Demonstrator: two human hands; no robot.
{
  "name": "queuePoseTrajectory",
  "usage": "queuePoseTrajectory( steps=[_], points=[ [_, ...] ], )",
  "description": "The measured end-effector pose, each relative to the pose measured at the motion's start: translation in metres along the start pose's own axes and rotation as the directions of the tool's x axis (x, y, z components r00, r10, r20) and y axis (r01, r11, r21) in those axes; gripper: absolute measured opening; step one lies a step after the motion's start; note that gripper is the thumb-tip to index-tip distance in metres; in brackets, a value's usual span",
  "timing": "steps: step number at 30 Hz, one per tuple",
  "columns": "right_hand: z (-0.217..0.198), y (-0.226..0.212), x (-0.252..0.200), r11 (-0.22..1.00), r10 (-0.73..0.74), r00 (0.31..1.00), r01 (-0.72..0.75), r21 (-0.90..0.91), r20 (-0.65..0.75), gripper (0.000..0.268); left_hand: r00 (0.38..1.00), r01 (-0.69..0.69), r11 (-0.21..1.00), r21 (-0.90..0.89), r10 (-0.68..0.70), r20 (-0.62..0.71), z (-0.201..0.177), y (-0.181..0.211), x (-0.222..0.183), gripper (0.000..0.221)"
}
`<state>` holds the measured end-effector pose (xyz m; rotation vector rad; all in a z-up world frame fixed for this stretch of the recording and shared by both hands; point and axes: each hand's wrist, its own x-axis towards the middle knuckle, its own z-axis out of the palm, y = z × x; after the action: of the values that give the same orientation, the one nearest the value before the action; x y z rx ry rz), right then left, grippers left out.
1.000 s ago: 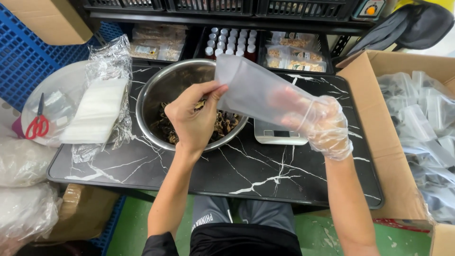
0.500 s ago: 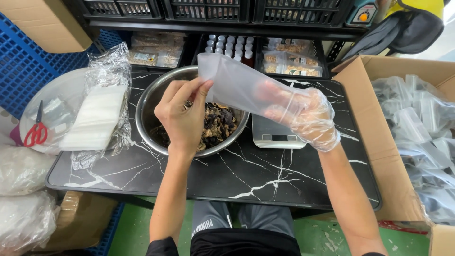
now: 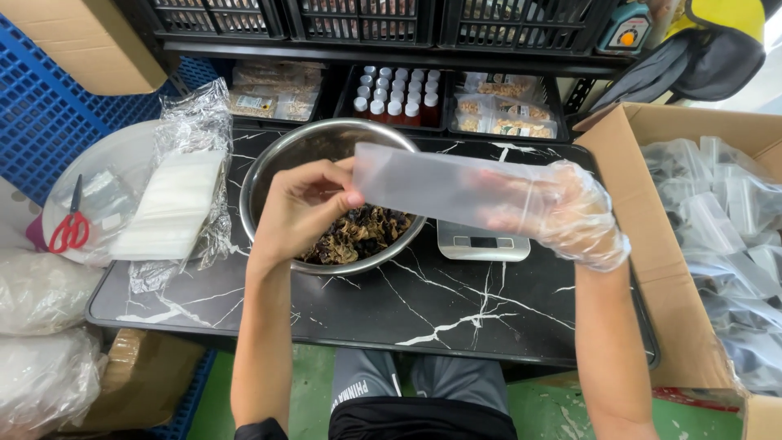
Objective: The person places dried mushrooms from a large metal bowl into plastic bags by hand and using a small plastic container, then weighs the bags on a digital scale.
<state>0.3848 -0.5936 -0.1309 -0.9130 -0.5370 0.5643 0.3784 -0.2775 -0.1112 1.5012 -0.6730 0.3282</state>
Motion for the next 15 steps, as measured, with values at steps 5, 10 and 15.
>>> queuePoseTrajectory(
  steps=[5,10,15],
  points=[
    [-0.008,-0.012,-0.004,0.723,0.202,0.913,-0.384,0.575,0.356,0.049,0.993,0.113,0.993,-0.046,-0.111,0.04,0.002,-0.004,-0.015,0.007],
    [-0.013,-0.027,-0.001,-0.182,-0.01,0.624,-0.77,0.612,0.781,0.054,0.887,-0.267,0.789,0.554,0.426,-0.179,0.011,0.013,-0.025,0.054],
    [0.054,0.035,0.059,-0.529,-0.078,0.728,-0.609,0.59,0.682,0.049,0.827,-0.376,0.151,0.914,0.499,0.258,0.051,0.011,-0.02,0.074]
  ],
)
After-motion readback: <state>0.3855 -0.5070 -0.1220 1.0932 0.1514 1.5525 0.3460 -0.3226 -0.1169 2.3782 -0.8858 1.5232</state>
